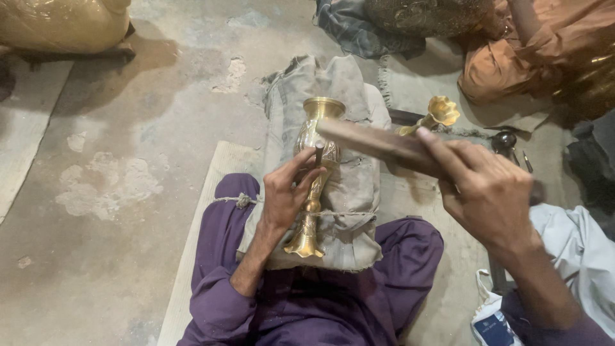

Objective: The person sits on the floor holding a brass vase against a cloth pad on their lap. They hold a chisel against the vase surface with one hand and strike it repeatedly with a wooden mallet in the other hand, working a decorative pattern around the vase body and rotating the vase to reach new areas.

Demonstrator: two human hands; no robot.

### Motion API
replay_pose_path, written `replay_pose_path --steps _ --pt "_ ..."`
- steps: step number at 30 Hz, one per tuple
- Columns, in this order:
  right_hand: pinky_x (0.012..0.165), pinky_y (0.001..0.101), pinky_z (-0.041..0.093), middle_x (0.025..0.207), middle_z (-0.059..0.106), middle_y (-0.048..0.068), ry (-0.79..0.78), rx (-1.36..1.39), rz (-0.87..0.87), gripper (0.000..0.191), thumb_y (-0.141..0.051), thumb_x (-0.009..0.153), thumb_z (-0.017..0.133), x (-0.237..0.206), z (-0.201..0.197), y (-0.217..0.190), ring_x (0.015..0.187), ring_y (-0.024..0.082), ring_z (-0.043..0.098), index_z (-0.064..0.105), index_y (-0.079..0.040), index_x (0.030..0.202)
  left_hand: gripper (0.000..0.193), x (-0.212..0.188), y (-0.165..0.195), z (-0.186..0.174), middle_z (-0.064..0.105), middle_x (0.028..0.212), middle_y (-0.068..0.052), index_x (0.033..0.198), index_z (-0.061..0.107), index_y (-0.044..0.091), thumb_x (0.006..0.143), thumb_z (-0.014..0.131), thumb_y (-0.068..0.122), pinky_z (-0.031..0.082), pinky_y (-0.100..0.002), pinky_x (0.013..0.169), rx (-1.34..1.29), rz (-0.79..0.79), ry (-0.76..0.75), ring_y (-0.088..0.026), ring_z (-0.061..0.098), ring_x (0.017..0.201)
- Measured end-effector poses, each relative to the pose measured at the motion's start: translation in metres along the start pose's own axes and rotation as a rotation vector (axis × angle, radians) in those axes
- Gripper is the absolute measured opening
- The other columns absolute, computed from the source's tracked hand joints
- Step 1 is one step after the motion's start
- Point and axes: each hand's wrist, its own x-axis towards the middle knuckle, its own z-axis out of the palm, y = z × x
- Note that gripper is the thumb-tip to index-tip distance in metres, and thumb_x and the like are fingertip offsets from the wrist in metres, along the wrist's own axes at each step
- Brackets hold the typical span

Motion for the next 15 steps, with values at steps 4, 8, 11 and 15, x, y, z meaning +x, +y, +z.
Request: replay_pose_path --steps 4,8,11,15 --pt "0.067 0.0351 0.054 0.106 0.072 0.0 -0.003 -0.01 -0.016 0.074 -0.009 0.083 0.075 -0.0011 0.0004 0.0005 0.08 0.019 0.068 0.059 -0.03 0.152 0.05 -0.0003 0.0039 -0.0017 0.079 0.11 -0.012 0.138 0.061 0.012 0.092 0.079 0.008 0.067 -0.033 0.082 -0.015 0.007 0.015 -0.022 0.08 0.1" --pt "0.07 0.0361 0.054 0.108 0.072 0.001 0.069 -0.033 -0.048 0.071 -0.008 0.083 0.074 0.0008 -0.0023 0.0022 0.084 0.02 0.068 0.062 -0.027 0.15 0.05 0.0003 0.0045 -0.0021 0.079 0.11 -0.013 0.138 0.061 0.01 0.092 0.078 0.006 0.066 -0.033 0.082 -0.024 0.003 0.012 -0.021 0.08 0.1" --pt "0.071 0.0368 0.056 0.104 0.07 0.005 0.076 0.15 -0.001 0.076 -0.009 0.074 0.072 0.0016 -0.0045 0.0037 0.081 0.023 0.068 0.059 -0.021 0.148 0.049 -0.0013 0.002 -0.0022 0.079 0.11 -0.013 0.139 0.061 0.011 0.093 0.077 0.005 0.066 -0.033 0.082 -0.035 0.003 0.01 -0.021 0.08 0.101" --pt "0.067 0.0355 0.056 0.106 0.074 0.001 -0.026 -0.095 -0.064 0.072 -0.01 0.084 0.075 0.0022 -0.001 0.0051 0.081 0.02 0.07 0.057 -0.033 0.151 0.051 -0.0005 -0.0023 0.002 0.079 0.108 -0.011 0.139 0.061 0.012 0.091 0.079 0.007 0.068 -0.033 0.081 0.01 -0.001 0.012 -0.021 0.08 0.098"
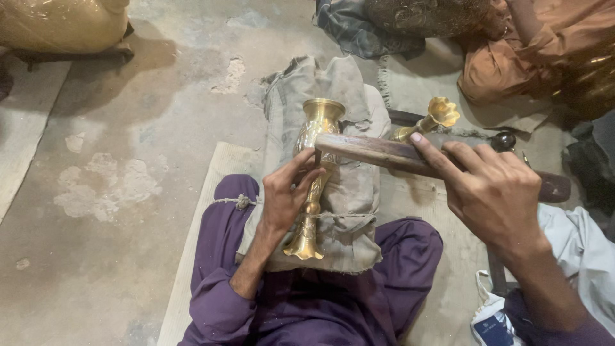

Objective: The person sits on the floor holding a brass vase against a cloth pad on their lap. They hold a chisel against the vase surface with one hand and strike it repeatedly with a wooden mallet in the other hand, working a decorative pattern around the vase body and rotating the vase to reach new areas.

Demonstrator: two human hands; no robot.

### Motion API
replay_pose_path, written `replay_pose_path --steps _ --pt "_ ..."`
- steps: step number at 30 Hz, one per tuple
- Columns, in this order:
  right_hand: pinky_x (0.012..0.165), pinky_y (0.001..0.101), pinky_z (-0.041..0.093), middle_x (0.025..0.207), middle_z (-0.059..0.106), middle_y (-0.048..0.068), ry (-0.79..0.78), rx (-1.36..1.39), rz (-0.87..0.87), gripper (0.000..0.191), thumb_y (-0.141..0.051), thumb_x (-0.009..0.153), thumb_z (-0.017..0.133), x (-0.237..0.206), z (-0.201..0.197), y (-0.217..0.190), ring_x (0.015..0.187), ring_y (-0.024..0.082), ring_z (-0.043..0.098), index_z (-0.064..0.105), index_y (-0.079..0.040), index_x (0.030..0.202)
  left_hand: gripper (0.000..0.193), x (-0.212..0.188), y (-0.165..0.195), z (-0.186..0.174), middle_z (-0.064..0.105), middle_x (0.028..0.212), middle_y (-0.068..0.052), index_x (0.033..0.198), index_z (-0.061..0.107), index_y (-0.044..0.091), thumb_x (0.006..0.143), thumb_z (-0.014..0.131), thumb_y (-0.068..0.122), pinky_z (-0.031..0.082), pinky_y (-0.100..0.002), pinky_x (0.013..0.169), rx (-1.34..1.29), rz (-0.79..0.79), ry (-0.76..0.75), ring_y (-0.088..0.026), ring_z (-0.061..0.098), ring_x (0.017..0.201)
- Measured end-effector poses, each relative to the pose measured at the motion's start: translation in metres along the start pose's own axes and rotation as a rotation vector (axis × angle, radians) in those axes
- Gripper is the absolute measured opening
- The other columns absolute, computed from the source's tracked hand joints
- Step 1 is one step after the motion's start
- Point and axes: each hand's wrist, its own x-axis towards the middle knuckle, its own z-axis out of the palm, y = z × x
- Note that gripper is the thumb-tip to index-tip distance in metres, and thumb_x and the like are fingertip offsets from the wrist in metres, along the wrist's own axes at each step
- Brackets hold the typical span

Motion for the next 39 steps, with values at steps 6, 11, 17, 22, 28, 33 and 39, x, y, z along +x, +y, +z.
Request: replay_pose_path --steps 6,11,17,22,28,33,39 --pt "0.069 0.0361 0.059 0.111 0.074 0.004 0.014 0.023 -0.011 0.066 -0.014 0.092 0.074 0.002 0.007 0.0 0.082 0.021 0.072 0.056 -0.034 0.152 0.052 -0.002 0.002 -0.001 0.079 0.107 -0.011 0.139 0.06 0.012 0.09 0.078 0.006 0.069 -0.033 0.078 -0.007 -0.039 -0.005 -0.022 0.08 0.098" --pt "0.069 0.0389 0.055 0.111 0.068 0.009 0.149 0.451 0.158 0.075 -0.009 0.079 0.07 0.001 -0.002 -0.007 0.081 0.026 0.067 0.05 -0.019 0.15 0.053 -0.002 0.006 -0.002 0.079 0.108 -0.011 0.139 0.06 0.012 0.091 0.078 0.005 0.068 -0.033 0.079 -0.021 -0.031 -0.007 -0.021 0.08 0.099" --pt "0.067 0.0372 0.055 0.107 0.073 0.002 0.015 0.008 0.006 0.081 -0.006 0.073 0.071 0.004 -0.008 -0.002 0.084 0.023 0.071 0.06 -0.03 0.149 0.053 -0.001 0.004 -0.003 0.078 0.111 -0.014 0.141 0.06 0.011 0.091 0.078 0.004 0.068 -0.033 0.081 -0.049 -0.012 0.005 -0.021 0.079 0.101" --pt "0.068 0.0367 0.057 0.109 0.073 0.004 0.025 0.08 -0.017 0.068 -0.01 0.086 0.07 0.006 -0.003 0.002 0.082 0.022 0.071 0.058 -0.029 0.15 0.052 -0.001 0.002 -0.002 0.078 0.112 -0.014 0.14 0.06 0.011 0.092 0.077 0.003 0.068 -0.032 0.082 -0.058 -0.015 0.0 -0.021 0.079 0.101" --pt "0.067 0.0369 0.058 0.113 0.073 0.006 0.044 0.233 0.079 0.07 -0.008 0.086 0.068 0.006 0.0 -0.002 0.08 0.021 0.069 0.055 -0.026 0.152 0.053 -0.005 0.001 0.0 0.079 0.109 -0.012 0.141 0.06 0.012 0.091 0.078 0.004 0.068 -0.033 0.079 -0.019 -0.024 0.004 -0.021 0.08 0.098" --pt "0.065 0.0348 0.056 0.11 0.074 0.001 0.02 0.027 0.014 0.066 -0.008 0.089 0.07 0.004 0.0 -0.003 0.081 0.018 0.07 0.059 -0.03 0.151 0.053 -0.005 -0.001 0.002 0.079 0.107 -0.012 0.141 0.06 0.012 0.092 0.077 0.005 0.069 -0.034 0.078 -0.012 -0.038 0.009 -0.021 0.08 0.098" --pt "0.067 0.0343 0.056 0.108 0.074 -0.001 -0.016 -0.019 0.001 0.072 -0.009 0.084 0.076 0.001 0.002 -0.003 0.084 0.018 0.071 0.06 -0.03 0.151 0.053 -0.005 0.004 0.0 0.079 0.105 -0.013 0.14 0.061 0.011 0.09 0.077 0.003 0.069 -0.033 0.077 -0.014 -0.051 0.024 -0.021 0.08 0.097"
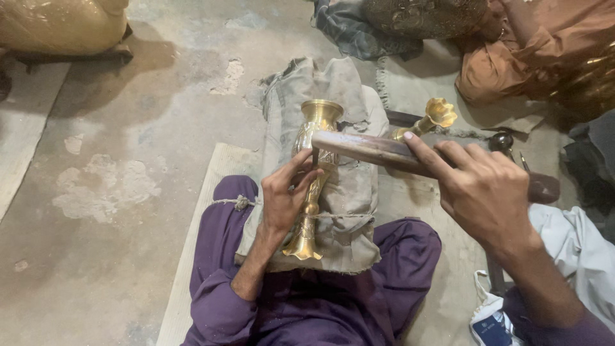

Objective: The person sits on the floor holding a brass vase against a cloth pad on their lap. They hold a chisel against the vase surface with one hand and strike it repeatedly with a wooden mallet in the other hand, working a decorative pattern around the vase body and rotating the vase to reach new areas.

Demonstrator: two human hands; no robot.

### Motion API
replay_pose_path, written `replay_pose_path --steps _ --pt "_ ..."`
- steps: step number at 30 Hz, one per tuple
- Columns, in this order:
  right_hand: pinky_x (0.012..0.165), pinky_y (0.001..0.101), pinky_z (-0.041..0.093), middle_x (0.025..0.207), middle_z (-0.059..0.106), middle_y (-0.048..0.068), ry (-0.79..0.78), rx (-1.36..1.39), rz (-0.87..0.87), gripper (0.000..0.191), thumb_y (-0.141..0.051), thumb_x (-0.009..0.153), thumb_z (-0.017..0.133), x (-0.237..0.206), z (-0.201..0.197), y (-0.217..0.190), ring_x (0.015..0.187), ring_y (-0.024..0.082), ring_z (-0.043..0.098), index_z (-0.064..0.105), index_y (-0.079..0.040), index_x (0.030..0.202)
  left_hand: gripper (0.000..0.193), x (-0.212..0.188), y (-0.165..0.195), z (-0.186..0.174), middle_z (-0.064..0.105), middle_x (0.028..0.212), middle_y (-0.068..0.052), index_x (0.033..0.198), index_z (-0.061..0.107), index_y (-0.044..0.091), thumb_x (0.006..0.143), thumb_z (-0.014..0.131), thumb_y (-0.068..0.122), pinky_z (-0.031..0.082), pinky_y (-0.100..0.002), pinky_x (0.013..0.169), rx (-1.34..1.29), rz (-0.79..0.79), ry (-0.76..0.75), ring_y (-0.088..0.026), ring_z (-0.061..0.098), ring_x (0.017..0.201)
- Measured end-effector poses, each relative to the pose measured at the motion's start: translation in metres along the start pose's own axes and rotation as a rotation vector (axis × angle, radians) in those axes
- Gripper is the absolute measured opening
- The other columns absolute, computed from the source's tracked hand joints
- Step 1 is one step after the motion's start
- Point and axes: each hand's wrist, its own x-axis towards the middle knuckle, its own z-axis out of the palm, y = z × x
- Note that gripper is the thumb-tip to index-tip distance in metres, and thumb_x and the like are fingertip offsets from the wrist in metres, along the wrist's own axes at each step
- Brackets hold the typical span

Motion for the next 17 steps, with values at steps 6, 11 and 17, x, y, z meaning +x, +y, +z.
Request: replay_pose_path --steps 6,11,17 --pt "0.07 0.0351 0.056 0.11 0.072 0.004 0.088 0.157 0.027 0.074 -0.008 0.078 0.072 0.006 0.001 -0.002 0.083 0.021 0.069 0.059 -0.026 0.149 0.051 0.002 0.001 0.0 0.078 0.109 -0.014 0.14 0.06 0.01 0.092 0.076 0.002 0.069 -0.032 0.08 -0.047 0.018 -0.01 -0.021 0.079 0.099" --pt "0.068 0.0357 0.054 0.107 0.072 0.0 0.082 0.021 0.023 0.071 -0.008 0.082 0.073 0.005 -0.01 -0.001 0.086 0.02 0.07 0.062 -0.03 0.149 0.049 0.004 -0.001 0.001 0.078 0.109 -0.015 0.139 0.061 0.01 0.093 0.075 0.002 0.069 -0.032 0.079 -0.05 0.018 -0.006 -0.021 0.079 0.1" --pt "0.065 0.0336 0.054 0.107 0.073 -0.003 0.002 -0.063 -0.058 0.07 -0.008 0.084 0.074 0.012 -0.017 -0.001 0.083 0.017 0.07 0.062 -0.034 0.148 0.049 0.001 -0.001 0.001 0.078 0.109 -0.014 0.14 0.06 0.01 0.094 0.075 0.002 0.069 -0.033 0.081 -0.052 0.015 0.008 -0.022 0.08 0.1"
